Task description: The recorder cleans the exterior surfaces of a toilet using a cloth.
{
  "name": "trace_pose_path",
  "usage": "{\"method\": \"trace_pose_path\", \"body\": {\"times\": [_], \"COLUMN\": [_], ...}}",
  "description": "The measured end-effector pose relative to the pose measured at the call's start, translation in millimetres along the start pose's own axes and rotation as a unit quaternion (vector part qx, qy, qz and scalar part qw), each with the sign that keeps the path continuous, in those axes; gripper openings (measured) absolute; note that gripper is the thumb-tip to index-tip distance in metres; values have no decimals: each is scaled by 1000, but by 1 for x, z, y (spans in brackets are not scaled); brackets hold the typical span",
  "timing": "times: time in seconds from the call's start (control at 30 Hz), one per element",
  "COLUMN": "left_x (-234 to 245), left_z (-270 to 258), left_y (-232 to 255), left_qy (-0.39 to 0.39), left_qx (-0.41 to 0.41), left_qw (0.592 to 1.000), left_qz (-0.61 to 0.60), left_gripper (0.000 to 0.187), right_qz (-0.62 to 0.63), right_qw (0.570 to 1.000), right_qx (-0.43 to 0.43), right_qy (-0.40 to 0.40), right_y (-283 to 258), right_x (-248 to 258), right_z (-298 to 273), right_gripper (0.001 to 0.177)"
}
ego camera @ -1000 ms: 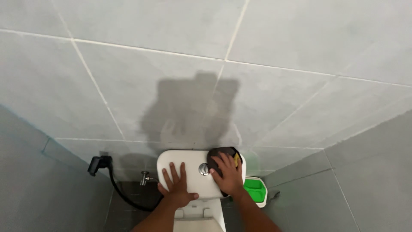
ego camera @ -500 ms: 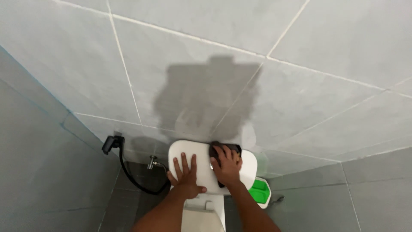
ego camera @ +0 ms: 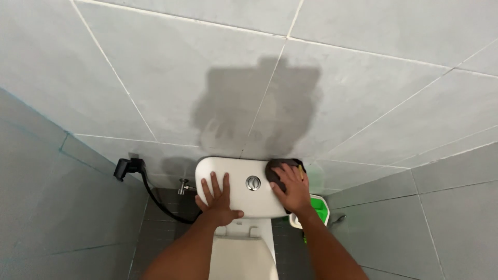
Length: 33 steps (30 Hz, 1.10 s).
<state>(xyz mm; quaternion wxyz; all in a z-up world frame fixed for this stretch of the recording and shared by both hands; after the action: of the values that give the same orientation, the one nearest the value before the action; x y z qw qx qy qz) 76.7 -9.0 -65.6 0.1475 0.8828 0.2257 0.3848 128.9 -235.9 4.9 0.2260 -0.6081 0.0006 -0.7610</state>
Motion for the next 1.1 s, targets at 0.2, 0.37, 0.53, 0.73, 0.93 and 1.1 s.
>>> {"method": "trace_pose_path", "body": {"times": [0.2, 0.37, 0.53, 0.73, 0.93, 1.1], "left_x": [5, 4, 3, 1, -3, -8], "left_z": [-6, -7, -7, -4, 4, 8], "left_y": [3, 4, 4, 2, -1, -1], "left_qy": [-10, -20, -14, -17, -9, 0], "left_qx": [8, 1, -12, -13, -12, -5], "left_qw": [1000, 1000, 1000, 1000, 1000, 1000], "left_qz": [-6, -17, -15, 7, 13, 27], "left_gripper": [137, 138, 139, 137, 137, 139], "right_qz": [137, 201, 377, 474, 181, -95], "right_qw": [975, 947, 855, 735, 833, 933], "right_qx": [-114, -136, -311, -433, -404, -228], "right_qy": [129, 209, 174, 219, 332, 263], "right_y": [34, 81, 125, 158, 97, 27], "right_x": [14, -14, -51, -121, -81, -56], "right_z": [-12, -23, -47, -103, -120, -105], "right_gripper": [41, 40, 53, 69, 73, 81]}}
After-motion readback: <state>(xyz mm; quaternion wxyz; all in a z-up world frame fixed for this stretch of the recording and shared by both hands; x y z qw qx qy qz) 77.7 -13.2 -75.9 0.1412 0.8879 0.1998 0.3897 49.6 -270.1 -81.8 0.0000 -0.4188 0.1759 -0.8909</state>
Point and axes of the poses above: each hand's wrist, its own z-axis towards the middle knuckle, its own x-axis out of the back of the hand, y = z × x, the point moved 10 cm from there along z, towards the middle knuckle, and after that the axes turned 2 degrees about -z, right-handed, at the moved point
